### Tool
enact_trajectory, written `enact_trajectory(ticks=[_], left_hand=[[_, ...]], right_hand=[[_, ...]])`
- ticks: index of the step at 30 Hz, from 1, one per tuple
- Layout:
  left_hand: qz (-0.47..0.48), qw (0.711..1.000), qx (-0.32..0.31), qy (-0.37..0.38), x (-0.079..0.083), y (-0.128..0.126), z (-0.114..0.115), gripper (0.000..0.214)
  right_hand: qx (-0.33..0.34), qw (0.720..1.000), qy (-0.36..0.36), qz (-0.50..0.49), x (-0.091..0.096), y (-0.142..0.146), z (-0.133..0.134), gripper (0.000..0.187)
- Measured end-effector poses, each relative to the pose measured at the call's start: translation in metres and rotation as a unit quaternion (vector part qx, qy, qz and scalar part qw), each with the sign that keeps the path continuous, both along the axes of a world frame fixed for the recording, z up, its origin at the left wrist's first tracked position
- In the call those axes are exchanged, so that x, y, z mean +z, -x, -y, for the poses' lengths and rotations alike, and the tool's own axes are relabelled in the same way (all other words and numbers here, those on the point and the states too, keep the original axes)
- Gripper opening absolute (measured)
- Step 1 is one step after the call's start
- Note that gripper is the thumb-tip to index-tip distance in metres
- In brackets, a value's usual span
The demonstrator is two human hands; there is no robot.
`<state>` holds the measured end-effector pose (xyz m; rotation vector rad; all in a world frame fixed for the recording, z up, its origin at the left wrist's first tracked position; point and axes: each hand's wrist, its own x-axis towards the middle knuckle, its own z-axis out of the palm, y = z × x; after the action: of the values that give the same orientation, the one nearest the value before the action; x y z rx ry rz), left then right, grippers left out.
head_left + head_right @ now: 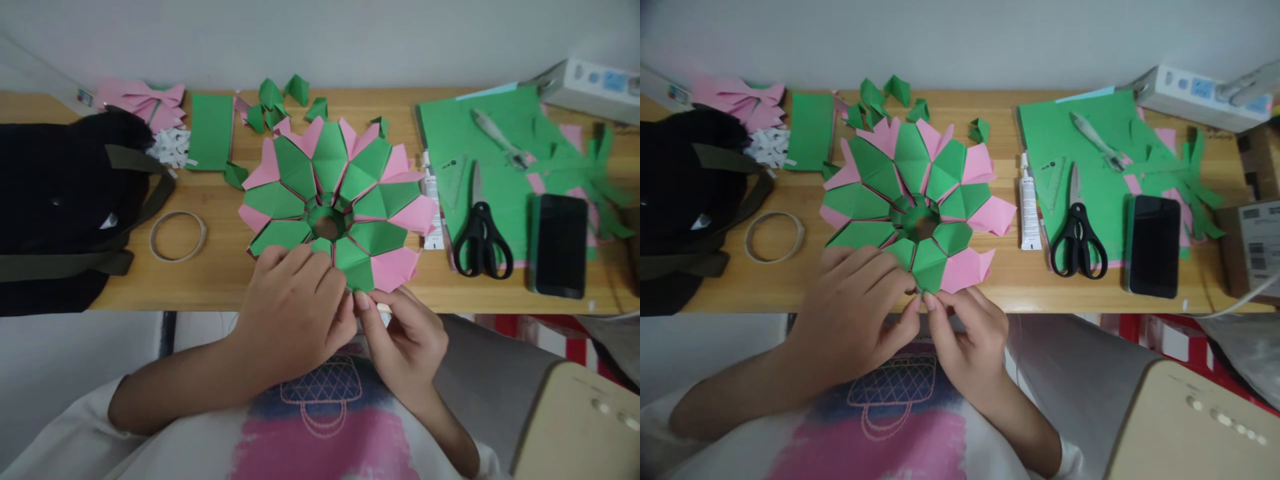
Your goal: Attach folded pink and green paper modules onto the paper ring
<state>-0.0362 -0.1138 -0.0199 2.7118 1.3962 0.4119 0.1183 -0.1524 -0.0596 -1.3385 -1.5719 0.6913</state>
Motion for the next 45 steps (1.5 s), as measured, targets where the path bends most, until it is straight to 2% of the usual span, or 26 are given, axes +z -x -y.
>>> enact_trajectory(ticks=[20,28,32,35,40,45], left_hand=[[0.000,1.000,-0.005,-0.018,0.002,-0.001,-0.003,0.021],[0.041,0.998,-0.002,0.036,0.001,0.001,-0.002,0.020],[0.088,0.995,0.022,0.033,0.002,0.004,-0.003,0.010],[0.113,0.993,-0.010,0.017,0.002,0.009,-0.005,0.004],[0.126,0.990,-0.059,-0.001,-0.001,0.018,-0.008,0.015],[0.129,0.986,-0.098,-0.038,-0.002,0.021,-0.012,0.012]], right_hand=[[-0.005,1.000,0.001,0.005,0.001,0.001,-0.002,0.013],[-0.003,1.000,0.000,-0.004,0.001,0.001,-0.003,0.013],[-0.007,1.000,0.009,-0.023,0.000,0.001,-0.003,0.013],[-0.016,0.999,0.018,-0.040,0.001,0.001,-0.004,0.012],[-0.022,0.998,0.026,-0.059,0.001,0.002,-0.007,0.011],[-0.019,0.996,0.031,-0.084,0.001,0.002,-0.008,0.011]])
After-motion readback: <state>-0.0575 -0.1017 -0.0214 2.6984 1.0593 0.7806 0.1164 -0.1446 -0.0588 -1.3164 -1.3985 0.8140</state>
